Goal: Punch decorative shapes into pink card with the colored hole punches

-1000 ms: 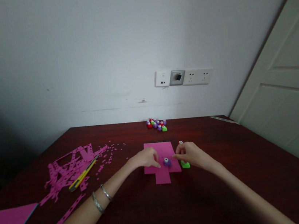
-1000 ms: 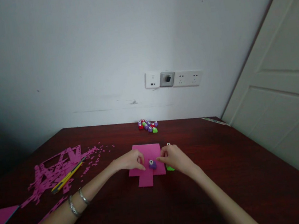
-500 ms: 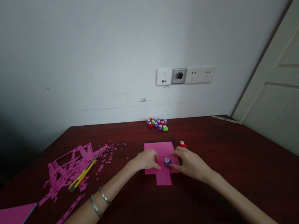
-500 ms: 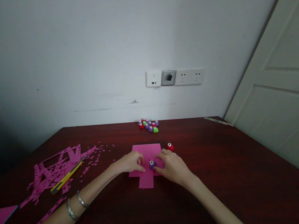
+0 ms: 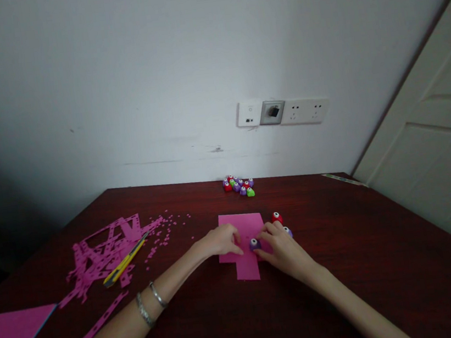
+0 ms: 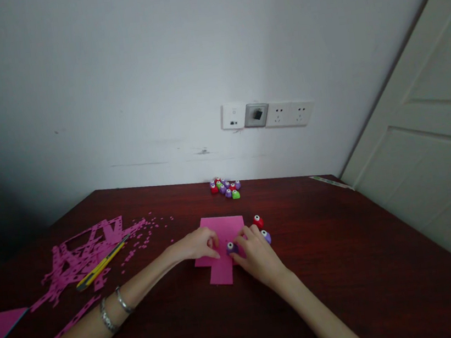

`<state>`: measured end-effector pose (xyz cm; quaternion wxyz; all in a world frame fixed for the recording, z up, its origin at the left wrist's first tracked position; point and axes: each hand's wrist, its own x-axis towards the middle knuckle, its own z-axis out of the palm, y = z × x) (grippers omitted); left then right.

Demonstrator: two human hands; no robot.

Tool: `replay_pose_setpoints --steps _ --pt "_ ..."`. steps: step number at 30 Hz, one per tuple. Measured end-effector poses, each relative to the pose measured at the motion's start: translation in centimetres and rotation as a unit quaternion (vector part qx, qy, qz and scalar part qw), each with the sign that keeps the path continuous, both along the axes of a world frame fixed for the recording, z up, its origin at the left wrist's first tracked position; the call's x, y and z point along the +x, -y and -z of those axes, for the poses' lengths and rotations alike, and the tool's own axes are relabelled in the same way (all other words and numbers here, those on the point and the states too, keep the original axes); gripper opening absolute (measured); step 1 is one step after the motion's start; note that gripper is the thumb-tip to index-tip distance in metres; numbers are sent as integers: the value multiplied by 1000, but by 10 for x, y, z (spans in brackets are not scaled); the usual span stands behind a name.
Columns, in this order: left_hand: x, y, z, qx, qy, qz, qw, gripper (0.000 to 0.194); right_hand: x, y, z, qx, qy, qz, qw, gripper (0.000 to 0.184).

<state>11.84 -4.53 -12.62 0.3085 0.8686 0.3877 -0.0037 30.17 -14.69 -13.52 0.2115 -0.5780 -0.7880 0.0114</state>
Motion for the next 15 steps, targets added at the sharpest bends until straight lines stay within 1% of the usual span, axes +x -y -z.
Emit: replay_pose_setpoints --steps 4,8,11,15 --pt "-1 0 0 -1 4 2 1000 36 8 4 -7 7 -10 1 1000 12" --pt "-1 -1 2 1 10 1 1000 36 19 9 -16 -5 -57 17 998 12" --pt "-2 -2 5 -4 14 2 1000 36 20 11 -19 -40 -83 41 995 16" --pt "-2 -4 8 -4 25 10 1000 36 15 14 -18 -92 -68 67 991 20"
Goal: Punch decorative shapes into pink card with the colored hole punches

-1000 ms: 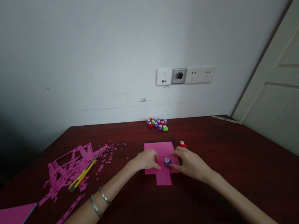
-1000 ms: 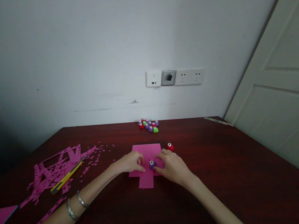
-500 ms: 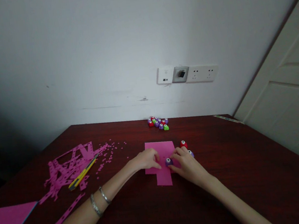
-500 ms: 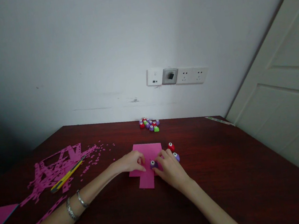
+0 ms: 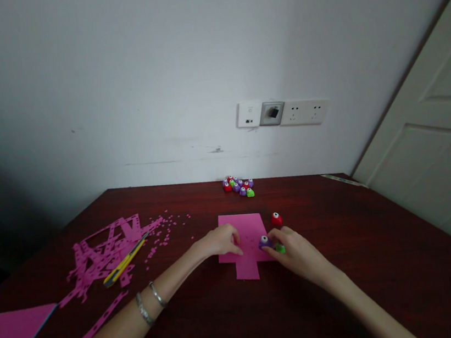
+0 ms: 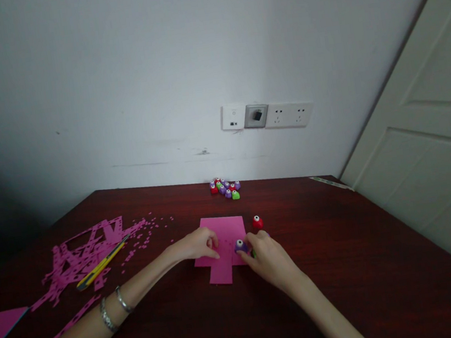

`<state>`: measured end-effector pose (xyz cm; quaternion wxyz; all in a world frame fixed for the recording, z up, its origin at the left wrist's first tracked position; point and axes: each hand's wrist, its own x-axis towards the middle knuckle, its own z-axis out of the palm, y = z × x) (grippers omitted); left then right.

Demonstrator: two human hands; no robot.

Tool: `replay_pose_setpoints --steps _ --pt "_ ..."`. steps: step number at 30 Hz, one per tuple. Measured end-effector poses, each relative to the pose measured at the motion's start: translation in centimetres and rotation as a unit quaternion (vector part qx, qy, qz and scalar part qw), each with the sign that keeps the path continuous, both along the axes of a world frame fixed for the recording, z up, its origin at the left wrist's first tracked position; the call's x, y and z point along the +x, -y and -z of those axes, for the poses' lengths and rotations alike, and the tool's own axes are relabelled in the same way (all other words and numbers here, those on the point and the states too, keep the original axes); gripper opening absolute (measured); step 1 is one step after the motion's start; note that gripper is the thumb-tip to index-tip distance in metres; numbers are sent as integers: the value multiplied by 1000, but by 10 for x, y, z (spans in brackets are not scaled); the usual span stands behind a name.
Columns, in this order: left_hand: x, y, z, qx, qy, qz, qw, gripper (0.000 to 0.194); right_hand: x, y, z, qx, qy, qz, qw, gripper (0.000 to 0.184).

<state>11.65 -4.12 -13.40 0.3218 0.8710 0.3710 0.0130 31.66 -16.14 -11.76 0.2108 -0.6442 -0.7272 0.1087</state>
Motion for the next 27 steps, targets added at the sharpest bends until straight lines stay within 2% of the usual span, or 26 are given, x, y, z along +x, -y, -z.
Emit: replay_pose_setpoints --steps 8,12,17,27 --pt "0 -2 3 -2 1 -3 1000 35 11 7 -10 -25 84 36 996 22" --pt "0 0 2 -11 4 -10 1000 34 24 8 -9 -43 116 51 991 23" --pt "0 0 1 -15 10 -9 1000 34 28 7 -8 -28 161 73 984 21" --pt "0 0 0 -14 12 -4 1000 31 18 6 -2 4 205 46 978 14"
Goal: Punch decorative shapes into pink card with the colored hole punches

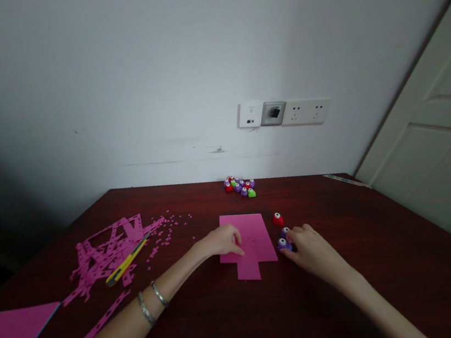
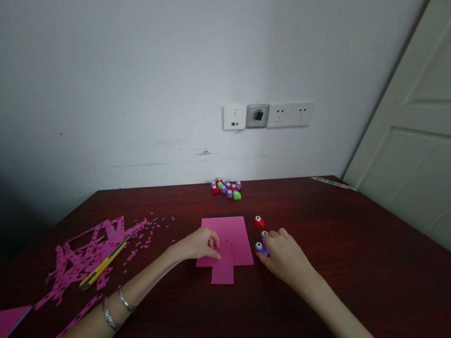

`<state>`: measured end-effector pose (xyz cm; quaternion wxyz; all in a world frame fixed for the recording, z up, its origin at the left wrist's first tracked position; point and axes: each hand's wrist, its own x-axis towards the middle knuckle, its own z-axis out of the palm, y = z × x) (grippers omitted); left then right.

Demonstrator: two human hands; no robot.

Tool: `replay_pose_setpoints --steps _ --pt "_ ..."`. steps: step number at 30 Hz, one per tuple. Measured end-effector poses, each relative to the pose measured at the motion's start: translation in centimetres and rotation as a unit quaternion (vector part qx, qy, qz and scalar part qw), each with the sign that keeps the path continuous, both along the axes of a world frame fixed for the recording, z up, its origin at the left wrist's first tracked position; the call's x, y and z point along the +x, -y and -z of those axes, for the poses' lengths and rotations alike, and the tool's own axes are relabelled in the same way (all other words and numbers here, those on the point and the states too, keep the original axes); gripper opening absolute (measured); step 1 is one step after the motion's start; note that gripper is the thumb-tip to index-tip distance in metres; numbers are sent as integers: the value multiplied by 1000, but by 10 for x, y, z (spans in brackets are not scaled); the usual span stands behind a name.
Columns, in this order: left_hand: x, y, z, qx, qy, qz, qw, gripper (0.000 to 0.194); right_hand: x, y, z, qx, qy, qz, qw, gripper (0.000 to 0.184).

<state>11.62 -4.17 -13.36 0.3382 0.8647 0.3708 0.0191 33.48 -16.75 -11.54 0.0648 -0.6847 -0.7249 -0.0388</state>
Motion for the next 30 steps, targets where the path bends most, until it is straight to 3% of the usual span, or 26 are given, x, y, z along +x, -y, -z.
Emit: replay_pose_setpoints --steps 7,11,20,30 --pt "1 1 -1 7 -6 -3 1000 32 4 -1 1 20 -19 8 1000 17" --pt "1 -1 1 15 -16 -4 1000 34 -5 1 -5 50 -89 -46 994 20" --pt "1 3 -1 39 -27 -14 999 31 -46 10 6 -34 -81 -157 984 21" --pt "-2 2 -7 27 27 3 999 19 -48 10 13 -57 -79 -157 983 22"
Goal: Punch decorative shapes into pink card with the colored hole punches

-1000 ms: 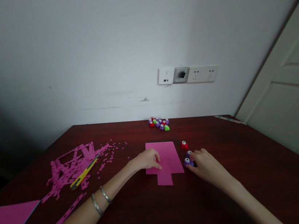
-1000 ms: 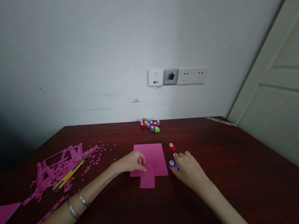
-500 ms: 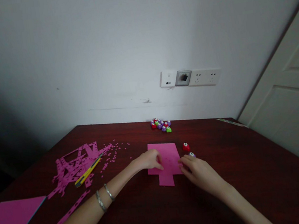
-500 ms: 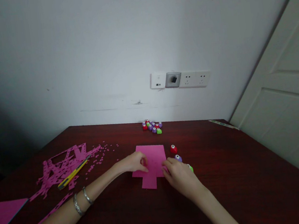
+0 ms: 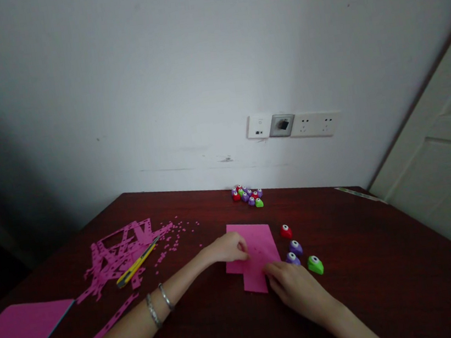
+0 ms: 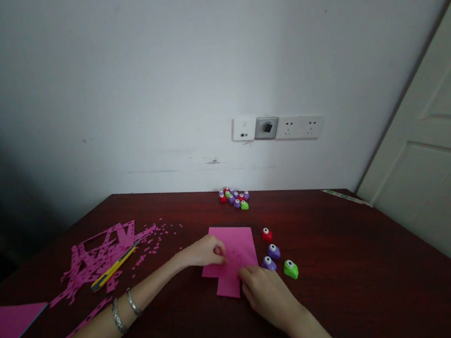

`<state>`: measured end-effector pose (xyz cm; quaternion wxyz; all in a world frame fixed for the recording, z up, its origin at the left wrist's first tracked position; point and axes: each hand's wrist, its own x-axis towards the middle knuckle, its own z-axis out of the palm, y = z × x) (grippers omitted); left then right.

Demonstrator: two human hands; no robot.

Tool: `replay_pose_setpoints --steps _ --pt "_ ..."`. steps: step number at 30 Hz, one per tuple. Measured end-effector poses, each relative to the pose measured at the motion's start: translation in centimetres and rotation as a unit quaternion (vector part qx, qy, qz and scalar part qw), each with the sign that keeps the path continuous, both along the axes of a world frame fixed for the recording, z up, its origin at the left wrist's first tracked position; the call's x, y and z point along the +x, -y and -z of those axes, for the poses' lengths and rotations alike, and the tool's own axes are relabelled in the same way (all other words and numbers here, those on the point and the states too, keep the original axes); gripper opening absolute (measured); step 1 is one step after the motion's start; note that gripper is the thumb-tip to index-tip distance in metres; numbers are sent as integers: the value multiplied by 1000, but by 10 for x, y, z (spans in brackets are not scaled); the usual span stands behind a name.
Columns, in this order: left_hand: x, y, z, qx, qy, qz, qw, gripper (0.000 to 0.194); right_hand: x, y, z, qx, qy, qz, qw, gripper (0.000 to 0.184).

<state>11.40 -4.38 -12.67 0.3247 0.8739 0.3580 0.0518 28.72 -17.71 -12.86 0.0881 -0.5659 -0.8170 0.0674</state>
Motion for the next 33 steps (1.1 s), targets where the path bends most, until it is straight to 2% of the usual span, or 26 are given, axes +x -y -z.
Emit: replay_pose_setpoints --steps 2,5,8,11,15,20,25,33 --pt "-2 -8 -2 3 47 -2 999 20 0 0 2 -1 -7 2 1000 22" --pt "-4 -32 -3 -2 105 -61 993 22 2 0 7 -2 -16 0 1000 22" --pt "-3 -68 -2 20 115 -141 983 21 2 -1 11 5 -22 -2 1000 22" --pt "3 -106 3 72 97 -224 967 23 2 -1 10 5 -26 2 1000 22" --pt "19 -141 10 93 83 -263 957 30 1 -1 8 4 -31 3 999 22" --pt "38 -158 19 95 60 -288 951 40 1 0 10 6 -36 2 999 22" --pt "47 -170 26 95 58 -297 948 34 1 -1 12 0 -41 1 999 23" --pt "54 -183 31 102 59 -293 949 34 0 -1 11 11 -22 -6 1000 23"
